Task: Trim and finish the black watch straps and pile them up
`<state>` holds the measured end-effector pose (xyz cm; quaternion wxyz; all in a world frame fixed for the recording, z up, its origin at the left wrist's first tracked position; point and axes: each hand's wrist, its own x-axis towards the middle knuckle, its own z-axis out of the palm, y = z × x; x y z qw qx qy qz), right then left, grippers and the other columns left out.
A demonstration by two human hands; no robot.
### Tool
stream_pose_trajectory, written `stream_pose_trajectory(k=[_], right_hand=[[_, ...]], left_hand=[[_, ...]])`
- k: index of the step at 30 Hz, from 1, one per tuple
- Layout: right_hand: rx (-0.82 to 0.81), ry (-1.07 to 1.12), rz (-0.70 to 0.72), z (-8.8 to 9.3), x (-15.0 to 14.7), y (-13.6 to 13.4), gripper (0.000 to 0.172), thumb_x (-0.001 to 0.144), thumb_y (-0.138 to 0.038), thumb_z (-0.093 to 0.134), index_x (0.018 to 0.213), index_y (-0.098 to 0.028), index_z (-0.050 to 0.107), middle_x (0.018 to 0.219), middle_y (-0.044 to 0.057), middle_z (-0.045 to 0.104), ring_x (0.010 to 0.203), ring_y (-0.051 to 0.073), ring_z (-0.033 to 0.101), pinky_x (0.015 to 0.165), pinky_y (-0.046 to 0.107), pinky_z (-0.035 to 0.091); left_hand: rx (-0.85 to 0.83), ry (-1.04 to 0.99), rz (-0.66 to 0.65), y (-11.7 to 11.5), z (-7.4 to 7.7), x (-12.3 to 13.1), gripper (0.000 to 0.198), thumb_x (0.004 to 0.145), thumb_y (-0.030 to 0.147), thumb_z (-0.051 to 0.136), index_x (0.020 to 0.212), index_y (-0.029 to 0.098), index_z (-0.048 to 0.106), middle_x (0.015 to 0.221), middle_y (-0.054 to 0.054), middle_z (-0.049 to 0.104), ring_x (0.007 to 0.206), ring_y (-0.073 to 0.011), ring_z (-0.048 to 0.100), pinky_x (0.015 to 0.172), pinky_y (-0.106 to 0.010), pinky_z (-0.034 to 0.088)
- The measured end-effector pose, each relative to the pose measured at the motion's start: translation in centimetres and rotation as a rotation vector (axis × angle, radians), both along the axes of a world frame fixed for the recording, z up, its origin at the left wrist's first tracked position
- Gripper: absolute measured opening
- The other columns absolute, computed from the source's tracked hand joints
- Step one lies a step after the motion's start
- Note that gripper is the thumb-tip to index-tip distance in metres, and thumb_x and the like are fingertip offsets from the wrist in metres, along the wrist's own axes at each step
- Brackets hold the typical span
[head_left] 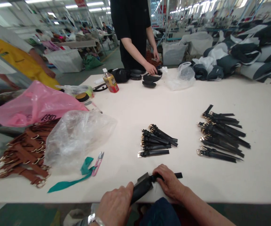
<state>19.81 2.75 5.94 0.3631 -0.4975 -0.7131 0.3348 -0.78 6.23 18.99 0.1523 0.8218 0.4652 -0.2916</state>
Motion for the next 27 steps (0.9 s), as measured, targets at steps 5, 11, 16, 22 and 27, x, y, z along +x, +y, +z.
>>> stream_pose_trajectory(k=[5, 11, 16, 22, 27], right_hand=[[0.018, 0.031, -0.044, -0.1, -0.1, 0.0, 0.032, 0.074, -0.003, 0.043, 0.101, -0.019, 0.047, 0.092, 0.006, 0.051, 0.085, 0.019, 0.046, 0.078, 0.035, 0.042], [0.072, -0.131, -0.122, -0.4, 0.4, -0.4, 0.020, 0.078, -0.009, 0.048, 0.094, -0.019, 0.054, 0.091, 0.007, 0.053, 0.088, 0.021, 0.047, 0.081, 0.040, 0.040], [0.079, -0.140, -0.080, -0.5, 1.5, -0.6, 0.015, 0.081, -0.013, 0.051, 0.092, -0.021, 0.058, 0.084, 0.005, 0.055, 0.083, 0.020, 0.048, 0.076, 0.037, 0.041], [0.071, -0.104, -0.110, -0.8, 1.4, -0.4, 0.016, 0.079, -0.010, 0.048, 0.087, -0.020, 0.058, 0.082, 0.006, 0.054, 0.082, 0.021, 0.047, 0.074, 0.038, 0.040], [0.058, -0.127, -0.128, -1.0, 1.2, -0.5, 0.017, 0.078, -0.008, 0.046, 0.084, -0.019, 0.059, 0.079, 0.006, 0.053, 0.079, 0.020, 0.046, 0.072, 0.037, 0.038]], left_hand=[[-0.018, -0.002, 0.009, -0.2, 0.3, 1.8, 0.040, 0.074, 0.014, 0.041, 0.114, 0.020, 0.047, 0.095, -0.008, 0.065, 0.083, -0.0277, 0.063, 0.071, -0.044, 0.049], [-0.042, 0.007, 0.023, 0.5, -0.4, 0.8, 0.048, 0.074, 0.020, 0.046, 0.121, 0.019, 0.041, 0.101, -0.009, 0.064, 0.093, -0.0277, 0.059, 0.080, -0.044, 0.046], [-0.048, 0.029, 0.001, 0.9, 0.2, 0.9, 0.047, 0.074, 0.019, 0.046, 0.120, 0.021, 0.041, 0.101, -0.009, 0.064, 0.093, -0.0267, 0.059, 0.079, -0.042, 0.046], [-0.084, 0.063, -0.009, 0.8, 1.0, 2.6, 0.045, 0.076, 0.015, 0.040, 0.121, 0.017, 0.041, 0.100, -0.011, 0.064, 0.092, -0.0277, 0.060, 0.077, -0.044, 0.047], [-0.088, 0.048, 0.006, 0.4, 0.9, 2.4, 0.045, 0.076, 0.016, 0.041, 0.121, 0.017, 0.040, 0.101, -0.011, 0.063, 0.092, -0.0281, 0.060, 0.077, -0.045, 0.047]])
